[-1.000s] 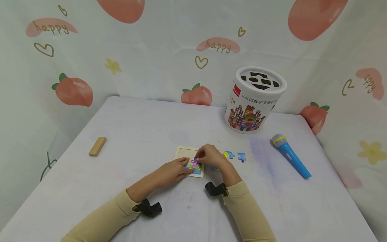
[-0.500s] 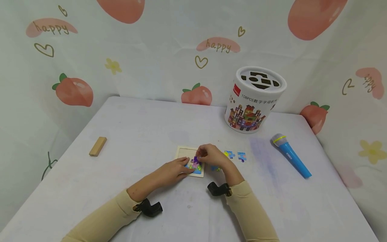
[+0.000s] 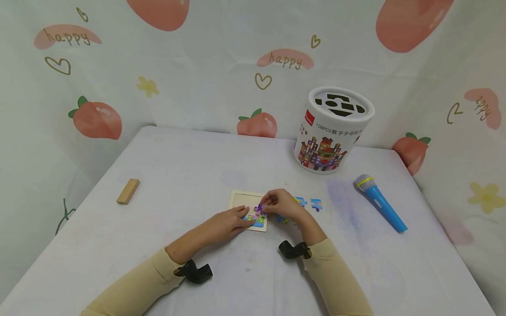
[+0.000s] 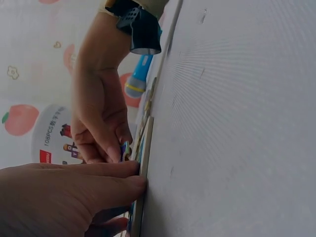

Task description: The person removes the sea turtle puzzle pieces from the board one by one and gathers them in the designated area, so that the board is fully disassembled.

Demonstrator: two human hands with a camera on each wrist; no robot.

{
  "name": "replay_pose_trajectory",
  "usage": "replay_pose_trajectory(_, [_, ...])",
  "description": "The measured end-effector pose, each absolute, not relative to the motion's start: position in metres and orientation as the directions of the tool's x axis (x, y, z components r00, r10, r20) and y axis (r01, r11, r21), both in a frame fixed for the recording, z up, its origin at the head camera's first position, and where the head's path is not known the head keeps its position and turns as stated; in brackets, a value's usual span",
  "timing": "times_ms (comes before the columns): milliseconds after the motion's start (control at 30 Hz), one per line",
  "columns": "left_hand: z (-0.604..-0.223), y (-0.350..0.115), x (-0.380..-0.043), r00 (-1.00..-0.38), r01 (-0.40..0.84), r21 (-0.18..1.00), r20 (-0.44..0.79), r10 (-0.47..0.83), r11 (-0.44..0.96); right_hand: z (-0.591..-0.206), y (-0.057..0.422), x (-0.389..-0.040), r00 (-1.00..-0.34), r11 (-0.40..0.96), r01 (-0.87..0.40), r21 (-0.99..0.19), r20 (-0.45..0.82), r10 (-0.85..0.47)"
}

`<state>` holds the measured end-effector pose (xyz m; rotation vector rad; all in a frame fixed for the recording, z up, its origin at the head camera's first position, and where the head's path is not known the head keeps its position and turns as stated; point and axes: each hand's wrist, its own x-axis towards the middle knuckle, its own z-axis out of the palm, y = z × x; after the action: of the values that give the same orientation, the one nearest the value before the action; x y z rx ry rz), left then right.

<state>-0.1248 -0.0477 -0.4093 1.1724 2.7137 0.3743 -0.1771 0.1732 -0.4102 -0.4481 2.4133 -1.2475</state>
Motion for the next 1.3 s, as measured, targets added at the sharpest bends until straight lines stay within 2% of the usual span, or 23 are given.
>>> replay_pose_trajectory(333, [-0.41,-0.052,-0.124,-0.639,0.722,0.323,-0.031,0.769,0.612,-0.405,0.194,-0.17,-0.89,0.579,-0.085,-0.811,-0.199,-0.41])
replay_pose_trajectory(1300, [-0.411,-0.051,-0.125,-0.664,0.69,0.336,-0.061,0.745,0.642,-0.399,0.264,-0.153,-0.938,0.634,0.051,-0.771,-0.256,-0.235])
